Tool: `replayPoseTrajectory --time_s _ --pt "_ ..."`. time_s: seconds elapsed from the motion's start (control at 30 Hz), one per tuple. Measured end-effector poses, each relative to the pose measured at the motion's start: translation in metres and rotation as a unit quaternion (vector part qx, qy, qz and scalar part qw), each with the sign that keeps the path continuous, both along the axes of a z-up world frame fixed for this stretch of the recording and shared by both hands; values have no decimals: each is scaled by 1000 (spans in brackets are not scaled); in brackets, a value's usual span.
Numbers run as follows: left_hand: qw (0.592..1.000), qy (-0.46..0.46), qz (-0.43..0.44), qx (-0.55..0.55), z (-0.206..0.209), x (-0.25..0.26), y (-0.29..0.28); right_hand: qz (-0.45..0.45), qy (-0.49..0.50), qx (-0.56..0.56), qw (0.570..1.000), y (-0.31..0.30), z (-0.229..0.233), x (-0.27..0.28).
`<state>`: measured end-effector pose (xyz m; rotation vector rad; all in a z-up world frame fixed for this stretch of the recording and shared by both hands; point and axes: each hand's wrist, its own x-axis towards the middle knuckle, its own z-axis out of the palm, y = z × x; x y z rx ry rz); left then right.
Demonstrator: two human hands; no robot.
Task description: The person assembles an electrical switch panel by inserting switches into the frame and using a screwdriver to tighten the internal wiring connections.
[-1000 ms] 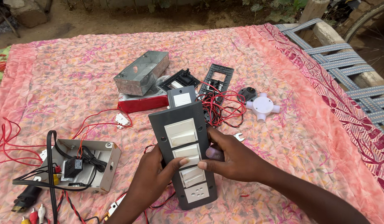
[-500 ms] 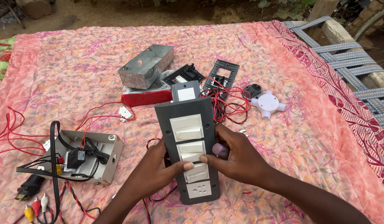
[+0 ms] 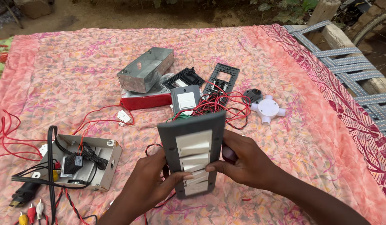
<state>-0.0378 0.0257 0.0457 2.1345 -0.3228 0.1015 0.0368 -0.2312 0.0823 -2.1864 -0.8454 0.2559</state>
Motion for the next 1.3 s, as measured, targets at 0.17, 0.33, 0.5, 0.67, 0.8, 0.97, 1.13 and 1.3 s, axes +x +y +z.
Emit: replayPoseTrajectory --time_s 0.17,0.33,0.5,0.67,0.8,0.97,1.13,1.3 --pt "911 -364 -69 179 30 -13 21 203 -396 148 883 -8 18 1" --pt "876 -391 -199 199 61 -20 25 356 -487 64 795 -20 68 -10" --pt "923 -235 -299 63 53 -13 45 321 -416 197 828 -39 75 -22" --pt "970 31 -120 -210 -19 35 50 183 -77 574 795 -37 34 -35" --pt "926 151 21 -344 -51 49 36 301 -165 277 897 -31 20 -29" --pt "946 103 25 -306 -52 47 31 346 -315 -107 877 38 -22 -64" --pt "946 110 21 -303 -34 45 23 336 -164 -209 903 71 -37 -54" --pt "989 128 -64 -34 8 21 51 252 -358 -113 892 60 -50 -32"
